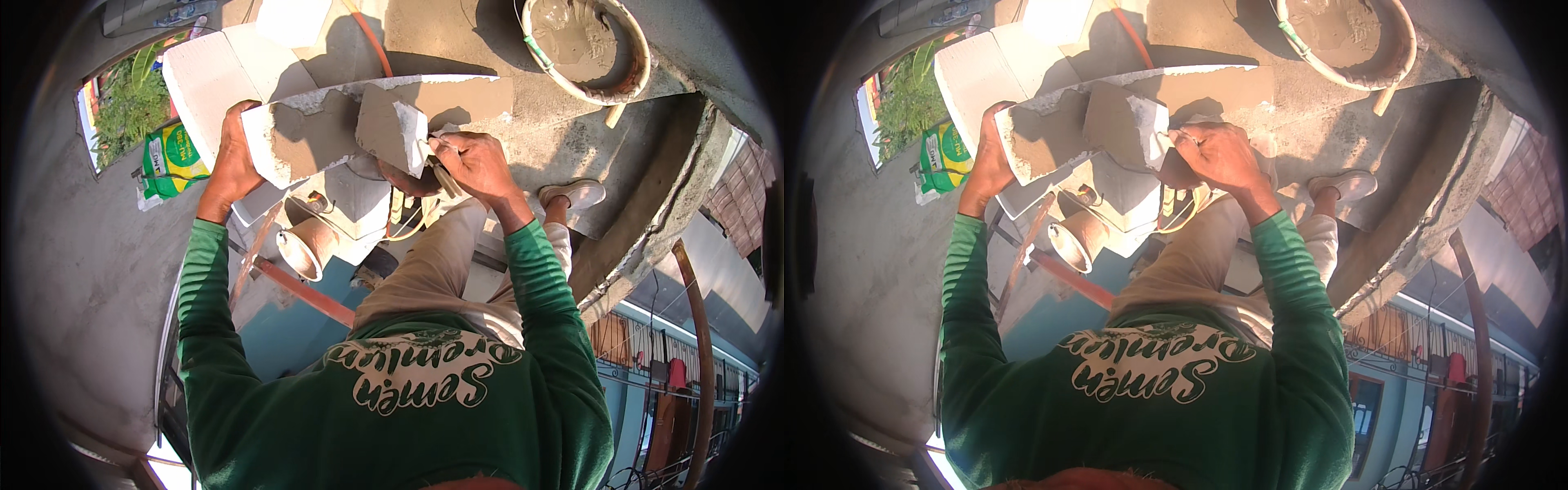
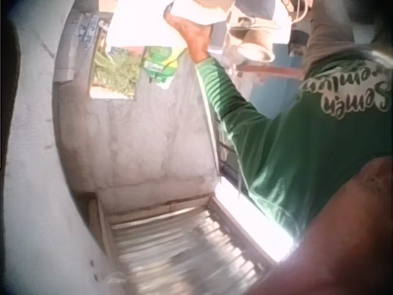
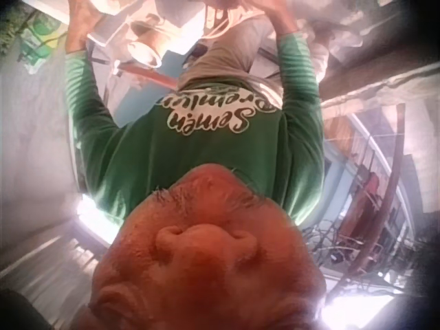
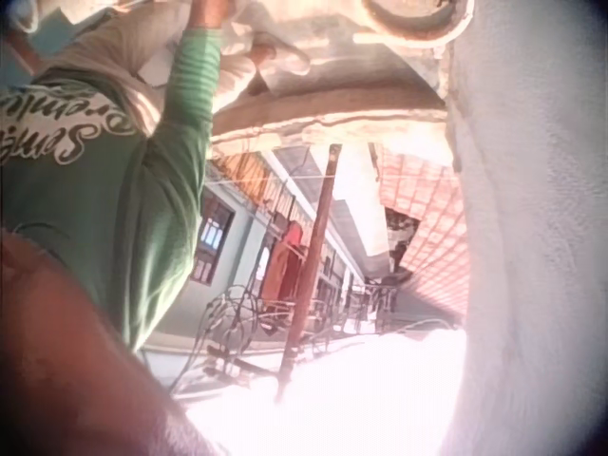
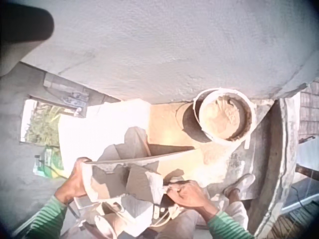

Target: The person applies mortar to white rectangular tiles using a trowel and places them onto a curved wall section. They tap the tiles with a hammer to secure them and adjust their position. The process is repeated for multiple tiles along the wall.

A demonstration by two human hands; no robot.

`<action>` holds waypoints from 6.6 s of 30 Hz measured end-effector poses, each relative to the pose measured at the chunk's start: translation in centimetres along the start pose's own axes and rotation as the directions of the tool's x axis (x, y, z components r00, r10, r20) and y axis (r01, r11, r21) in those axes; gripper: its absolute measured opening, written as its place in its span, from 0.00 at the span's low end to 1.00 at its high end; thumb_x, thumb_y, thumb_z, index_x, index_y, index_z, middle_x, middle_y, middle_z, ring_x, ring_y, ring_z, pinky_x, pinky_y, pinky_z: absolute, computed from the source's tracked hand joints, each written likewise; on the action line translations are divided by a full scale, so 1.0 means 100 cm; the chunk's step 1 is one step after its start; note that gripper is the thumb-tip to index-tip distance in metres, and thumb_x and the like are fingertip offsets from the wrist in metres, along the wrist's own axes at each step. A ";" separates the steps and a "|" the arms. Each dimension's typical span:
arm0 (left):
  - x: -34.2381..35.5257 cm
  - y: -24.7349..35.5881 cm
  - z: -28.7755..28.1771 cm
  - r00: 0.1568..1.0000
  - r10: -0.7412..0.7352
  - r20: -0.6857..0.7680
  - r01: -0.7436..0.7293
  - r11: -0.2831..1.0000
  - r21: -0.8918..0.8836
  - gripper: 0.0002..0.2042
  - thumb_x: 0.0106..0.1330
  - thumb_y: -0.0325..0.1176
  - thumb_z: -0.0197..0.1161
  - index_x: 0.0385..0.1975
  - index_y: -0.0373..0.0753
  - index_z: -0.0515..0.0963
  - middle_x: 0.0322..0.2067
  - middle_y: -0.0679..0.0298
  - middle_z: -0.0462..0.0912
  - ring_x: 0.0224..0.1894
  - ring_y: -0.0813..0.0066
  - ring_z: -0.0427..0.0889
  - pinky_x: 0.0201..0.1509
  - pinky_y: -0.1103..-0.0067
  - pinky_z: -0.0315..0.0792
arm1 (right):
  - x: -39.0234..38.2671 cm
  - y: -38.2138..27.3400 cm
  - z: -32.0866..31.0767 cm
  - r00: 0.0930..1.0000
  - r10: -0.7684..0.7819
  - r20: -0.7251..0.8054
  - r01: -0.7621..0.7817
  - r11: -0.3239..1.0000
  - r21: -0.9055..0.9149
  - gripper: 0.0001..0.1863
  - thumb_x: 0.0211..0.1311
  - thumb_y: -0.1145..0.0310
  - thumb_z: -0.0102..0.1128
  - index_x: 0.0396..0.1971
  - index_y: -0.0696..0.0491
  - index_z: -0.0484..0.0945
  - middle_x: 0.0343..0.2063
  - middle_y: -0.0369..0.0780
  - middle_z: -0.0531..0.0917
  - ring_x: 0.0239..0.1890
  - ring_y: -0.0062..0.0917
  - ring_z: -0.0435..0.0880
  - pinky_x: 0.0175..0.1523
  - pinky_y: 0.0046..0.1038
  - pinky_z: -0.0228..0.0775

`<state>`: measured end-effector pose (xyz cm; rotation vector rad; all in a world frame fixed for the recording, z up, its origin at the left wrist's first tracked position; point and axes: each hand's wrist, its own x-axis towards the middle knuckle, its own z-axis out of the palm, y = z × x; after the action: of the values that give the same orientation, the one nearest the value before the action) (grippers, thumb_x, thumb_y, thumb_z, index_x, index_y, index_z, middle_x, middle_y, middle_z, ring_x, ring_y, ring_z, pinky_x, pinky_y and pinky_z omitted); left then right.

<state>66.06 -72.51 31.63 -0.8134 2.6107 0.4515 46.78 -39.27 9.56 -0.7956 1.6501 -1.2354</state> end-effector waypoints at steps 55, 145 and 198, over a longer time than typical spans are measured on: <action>0.062 0.115 0.010 0.916 0.303 -0.264 -0.370 0.891 -0.262 0.61 0.47 0.39 0.90 0.82 0.39 0.57 0.77 0.51 0.65 0.80 0.49 0.65 0.83 0.57 0.66 | -0.104 -0.070 -0.074 0.981 0.182 -0.073 -0.156 0.950 0.270 0.25 0.80 0.53 0.63 0.27 0.58 0.82 0.17 0.40 0.75 0.23 0.24 0.71 0.34 0.34 0.69; 0.081 0.274 0.095 0.935 -0.051 -0.351 -0.147 0.845 -0.514 0.64 0.43 0.51 0.93 0.80 0.34 0.59 0.72 0.42 0.74 0.73 0.41 0.75 0.76 0.54 0.74 | -0.127 -0.150 -0.117 0.786 -0.095 -0.611 -0.306 0.798 -0.518 0.15 0.67 0.73 0.71 0.47 0.61 0.75 0.41 0.51 0.81 0.42 0.55 0.84 0.44 0.51 0.78; 0.115 0.212 0.081 0.918 -0.176 -0.355 -0.127 0.717 -0.685 0.53 0.42 0.46 0.95 0.68 0.28 0.73 0.66 0.44 0.82 0.67 0.50 0.84 0.71 0.64 0.78 | -0.131 -0.076 -0.165 0.769 -0.199 -0.608 -0.276 0.755 -0.595 0.16 0.67 0.65 0.75 0.44 0.58 0.78 0.41 0.49 0.80 0.45 0.52 0.83 0.48 0.48 0.80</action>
<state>46.69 -58.09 23.54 -1.2833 2.7742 1.4797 36.52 -23.80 22.07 -0.7660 2.7673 -0.9122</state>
